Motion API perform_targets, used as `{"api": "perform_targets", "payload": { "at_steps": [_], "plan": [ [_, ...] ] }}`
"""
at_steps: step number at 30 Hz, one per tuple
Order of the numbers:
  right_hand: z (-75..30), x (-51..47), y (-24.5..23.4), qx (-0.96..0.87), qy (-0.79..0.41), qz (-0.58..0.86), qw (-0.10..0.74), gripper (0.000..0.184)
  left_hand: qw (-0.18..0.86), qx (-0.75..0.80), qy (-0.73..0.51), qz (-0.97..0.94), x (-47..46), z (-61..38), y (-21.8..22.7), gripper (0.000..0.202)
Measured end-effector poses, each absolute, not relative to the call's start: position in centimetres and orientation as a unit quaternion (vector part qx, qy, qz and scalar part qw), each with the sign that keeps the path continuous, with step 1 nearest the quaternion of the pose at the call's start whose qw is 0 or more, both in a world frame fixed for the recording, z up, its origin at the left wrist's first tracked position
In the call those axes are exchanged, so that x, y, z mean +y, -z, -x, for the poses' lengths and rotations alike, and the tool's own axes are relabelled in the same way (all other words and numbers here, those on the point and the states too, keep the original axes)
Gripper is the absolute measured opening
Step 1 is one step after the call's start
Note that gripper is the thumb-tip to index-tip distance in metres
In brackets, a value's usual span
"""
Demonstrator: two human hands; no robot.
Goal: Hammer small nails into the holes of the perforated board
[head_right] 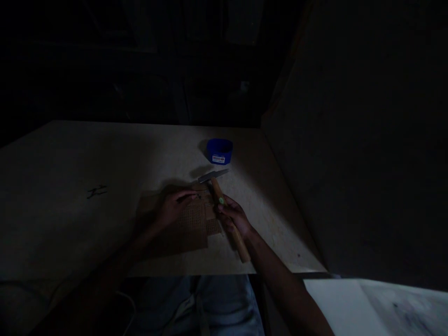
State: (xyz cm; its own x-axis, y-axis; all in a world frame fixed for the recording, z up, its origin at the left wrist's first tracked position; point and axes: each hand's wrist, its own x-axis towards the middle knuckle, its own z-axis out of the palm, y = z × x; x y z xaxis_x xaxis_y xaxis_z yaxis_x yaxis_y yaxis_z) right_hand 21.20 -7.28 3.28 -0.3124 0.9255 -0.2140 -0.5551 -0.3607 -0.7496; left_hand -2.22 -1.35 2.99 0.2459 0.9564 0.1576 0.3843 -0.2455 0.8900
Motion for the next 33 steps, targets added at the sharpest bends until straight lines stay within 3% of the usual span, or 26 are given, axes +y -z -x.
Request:
{"api": "perform_targets", "payload": {
  "at_steps": [20,26,33],
  "plan": [
    [-20.9,-7.2,-3.1,-0.289,-0.740,0.368,0.483,0.053,0.343,0.494,-0.373,-0.707,-1.2,1.8,-0.8,0.022],
    [-20.9,-8.7,-4.2,-0.407,-0.639,0.438,0.484,0.055,0.328,0.490,-0.402,-0.700,-1.4,1.5,-0.4,0.028],
    [-21.5,-12.4,-10.2,-0.647,-0.444,0.502,0.364,0.048,0.316,0.474,-0.415,-0.709,-1.4,1.6,0.3,0.033]
  ]
}}
